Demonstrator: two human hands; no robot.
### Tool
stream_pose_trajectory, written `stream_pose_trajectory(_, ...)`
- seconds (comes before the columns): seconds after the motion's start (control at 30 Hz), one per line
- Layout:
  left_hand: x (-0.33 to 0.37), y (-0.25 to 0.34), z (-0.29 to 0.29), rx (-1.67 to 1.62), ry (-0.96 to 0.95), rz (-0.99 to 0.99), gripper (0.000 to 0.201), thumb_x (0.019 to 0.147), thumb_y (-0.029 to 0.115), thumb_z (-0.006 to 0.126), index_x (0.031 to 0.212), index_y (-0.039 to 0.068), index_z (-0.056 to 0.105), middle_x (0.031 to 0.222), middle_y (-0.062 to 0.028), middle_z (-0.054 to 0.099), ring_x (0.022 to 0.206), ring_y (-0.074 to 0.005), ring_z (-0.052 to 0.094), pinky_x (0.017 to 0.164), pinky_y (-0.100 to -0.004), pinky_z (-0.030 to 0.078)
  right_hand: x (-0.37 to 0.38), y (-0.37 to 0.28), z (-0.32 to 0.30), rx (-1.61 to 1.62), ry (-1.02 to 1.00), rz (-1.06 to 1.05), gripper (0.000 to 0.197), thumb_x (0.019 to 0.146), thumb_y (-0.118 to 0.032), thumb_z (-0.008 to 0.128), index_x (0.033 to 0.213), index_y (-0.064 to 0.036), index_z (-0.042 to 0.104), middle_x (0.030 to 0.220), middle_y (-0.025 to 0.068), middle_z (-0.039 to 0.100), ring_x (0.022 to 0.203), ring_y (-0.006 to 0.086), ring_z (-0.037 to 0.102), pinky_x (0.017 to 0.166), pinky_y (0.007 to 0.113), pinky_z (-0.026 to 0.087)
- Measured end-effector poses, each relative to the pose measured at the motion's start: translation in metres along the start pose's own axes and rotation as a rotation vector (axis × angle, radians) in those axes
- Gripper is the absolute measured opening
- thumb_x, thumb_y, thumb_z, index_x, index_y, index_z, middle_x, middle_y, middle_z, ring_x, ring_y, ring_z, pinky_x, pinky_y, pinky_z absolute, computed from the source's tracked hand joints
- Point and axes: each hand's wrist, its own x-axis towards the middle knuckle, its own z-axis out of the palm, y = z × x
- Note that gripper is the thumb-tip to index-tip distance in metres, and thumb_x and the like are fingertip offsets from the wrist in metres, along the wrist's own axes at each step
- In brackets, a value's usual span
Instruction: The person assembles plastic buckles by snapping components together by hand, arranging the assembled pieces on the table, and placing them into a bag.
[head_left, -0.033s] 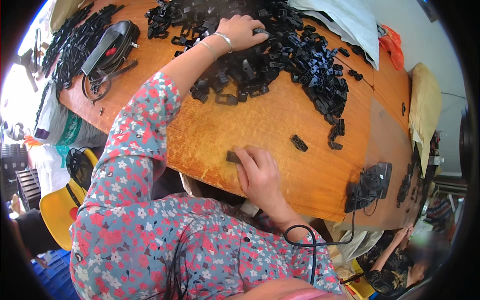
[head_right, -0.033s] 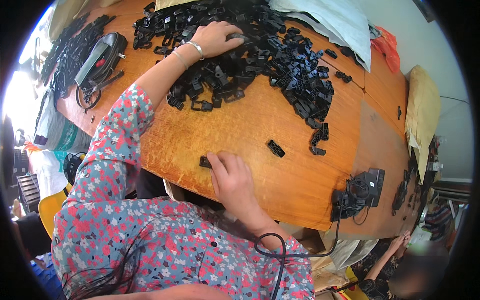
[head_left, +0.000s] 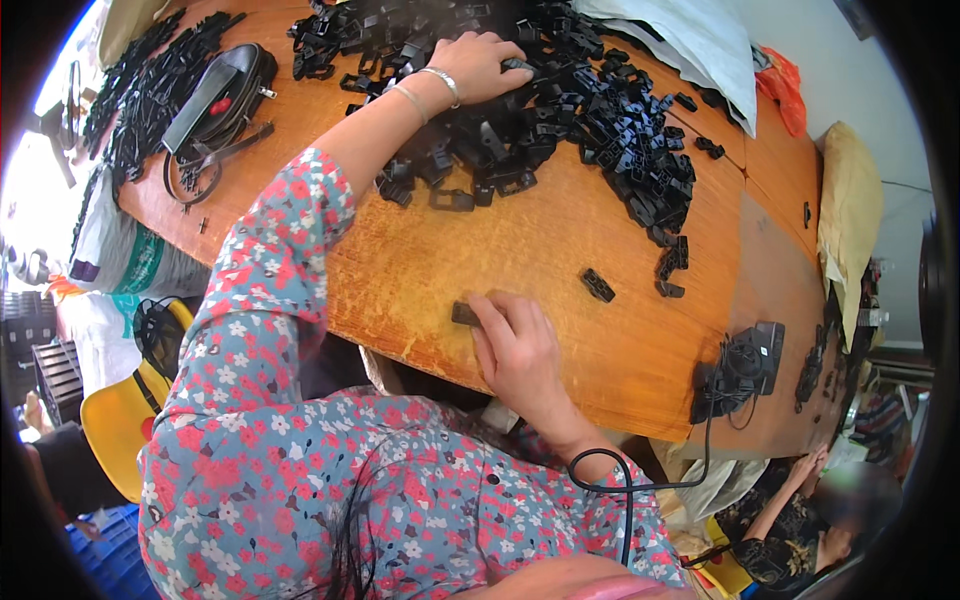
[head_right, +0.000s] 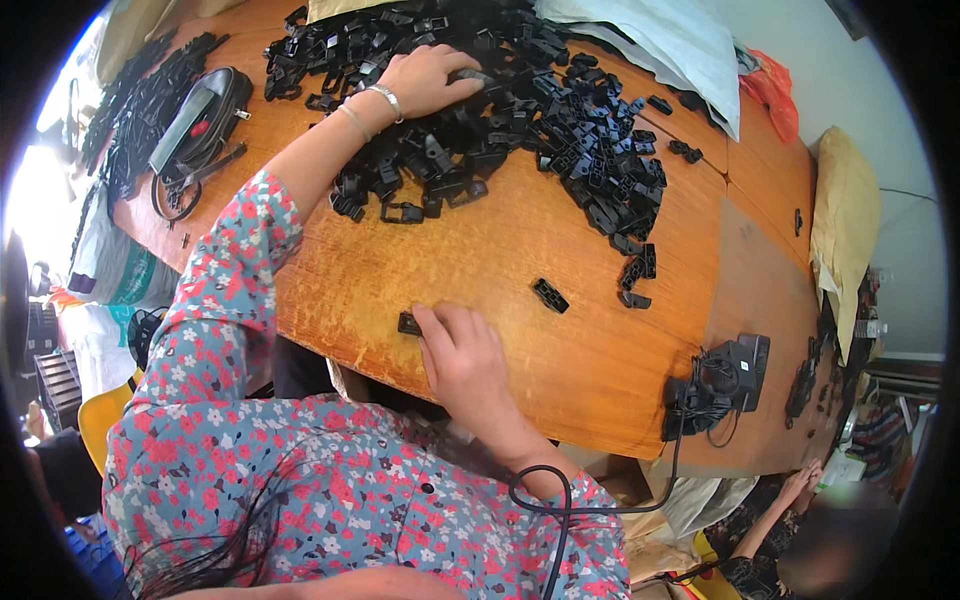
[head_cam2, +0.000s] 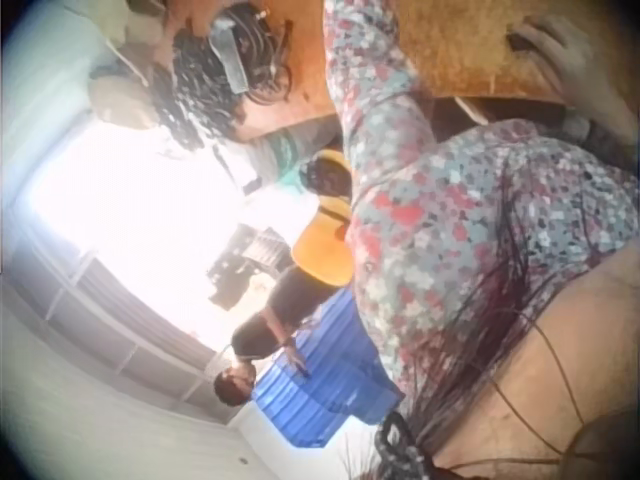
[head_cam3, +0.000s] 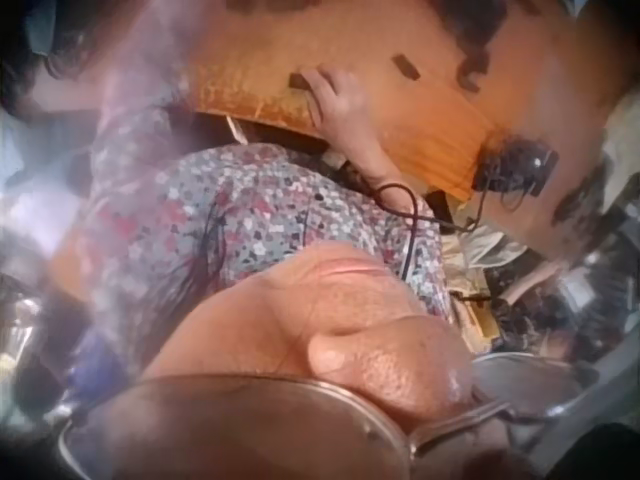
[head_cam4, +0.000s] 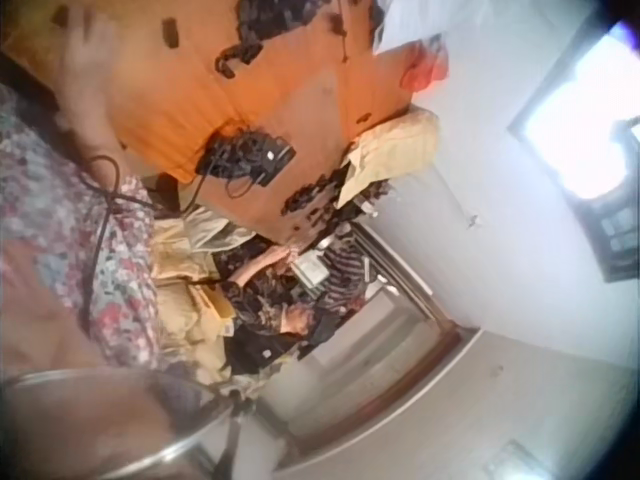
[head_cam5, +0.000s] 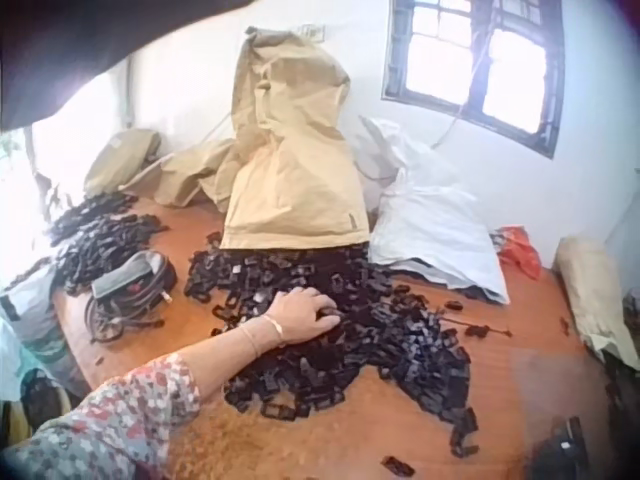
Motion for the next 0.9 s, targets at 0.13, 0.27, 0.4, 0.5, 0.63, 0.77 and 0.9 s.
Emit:
stream_pose_trajectory(0.13,0.007,0.026,-0.030,0.031,-0.159,0.008,0.049,0.101,0.061,0.060,0.134,0.027,0.072,0.124,-0.0102,0.074,0.125,-0.0330,0.065,0.107,-0.0537,0.051,-0.002,0.007,-0.008,0.007,-0.024,0.007,0.045,0.086,-0.005,0.076,0.130,-0.0044,0.068,0.112,0.0112,0.064,0.100,0.0322,0.064,0.081,0.044,0.052)
stream_pose_trajectory(0.27,0.047,0.050,-0.026,0.110,-0.064,0.059,0.045,0.100,0.055,0.065,0.130,0.023,0.075,0.120,-0.0094,0.074,0.121,-0.0311,0.066,0.105,-0.0532,0.053,0.005,0.011,-0.008,0.017,-0.013,0.008,0.047,0.084,-0.004,0.077,0.131,-0.0044,0.068,0.112,0.0109,0.064,0.099,0.0319,0.064,0.081,0.044,0.052)
stream_pose_trajectory(0.4,0.073,0.064,0.020,0.017,0.067,0.200,0.035,0.095,0.038,0.077,0.124,0.021,0.076,0.132,-0.0077,0.068,0.121,-0.0316,0.067,0.106,-0.0469,0.055,0.009,0.015,-0.004,0.046,-0.017,0.005,0.050,0.082,-0.003,0.078,0.131,-0.0045,0.067,0.113,0.0110,0.064,0.099,0.0316,0.064,0.080,0.044,0.052)
stream_pose_trajectory(0.5,0.082,0.062,0.025,-0.068,-0.105,0.106,0.022,0.095,0.029,0.073,0.116,0.021,0.077,0.128,-0.0087,0.067,0.120,-0.0319,0.067,0.103,-0.0467,0.057,0.011,0.019,-0.004,0.059,-0.011,0.005,0.051,0.082,-0.003,0.078,0.131,-0.0045,0.067,0.113,0.0113,0.064,0.098,0.0315,0.064,0.080,0.044,0.052)
stream_pose_trajectory(0.63,0.084,0.053,0.019,-0.005,-0.167,0.185,0.013,0.092,0.026,0.074,0.102,0.017,0.076,0.120,-0.0098,0.066,0.114,-0.0332,0.068,0.097,-0.0457,0.057,0.013,0.025,-0.008,0.040,-0.005,0.005,0.050,0.082,-0.003,0.078,0.131,-0.0044,0.067,0.113,0.0113,0.064,0.098,0.0312,0.064,0.079,0.043,0.052)
stream_pose_trajectory(0.77,0.072,0.044,0.007,0.026,-0.185,0.208,0.012,0.091,0.024,0.074,0.100,0.017,0.077,0.118,-0.0098,0.067,0.114,-0.0328,0.068,0.096,-0.0455,0.057,0.013,0.026,-0.009,0.037,0.000,0.013,0.049,0.082,-0.003,0.078,0.130,-0.0044,0.068,0.113,0.0111,0.064,0.098,0.0309,0.064,0.078,0.043,0.052)
stream_pose_trajectory(0.9,0.087,0.046,-0.014,0.083,-0.388,0.124,0.016,0.091,0.030,0.074,0.098,0.016,0.078,0.131,-0.0103,0.068,0.119,-0.0311,0.069,0.097,-0.0439,0.057,0.015,0.024,-0.008,0.041,-0.003,0.015,0.050,0.081,-0.002,0.078,0.130,-0.0045,0.068,0.113,0.0105,0.064,0.097,0.0306,0.064,0.078,0.042,0.052)
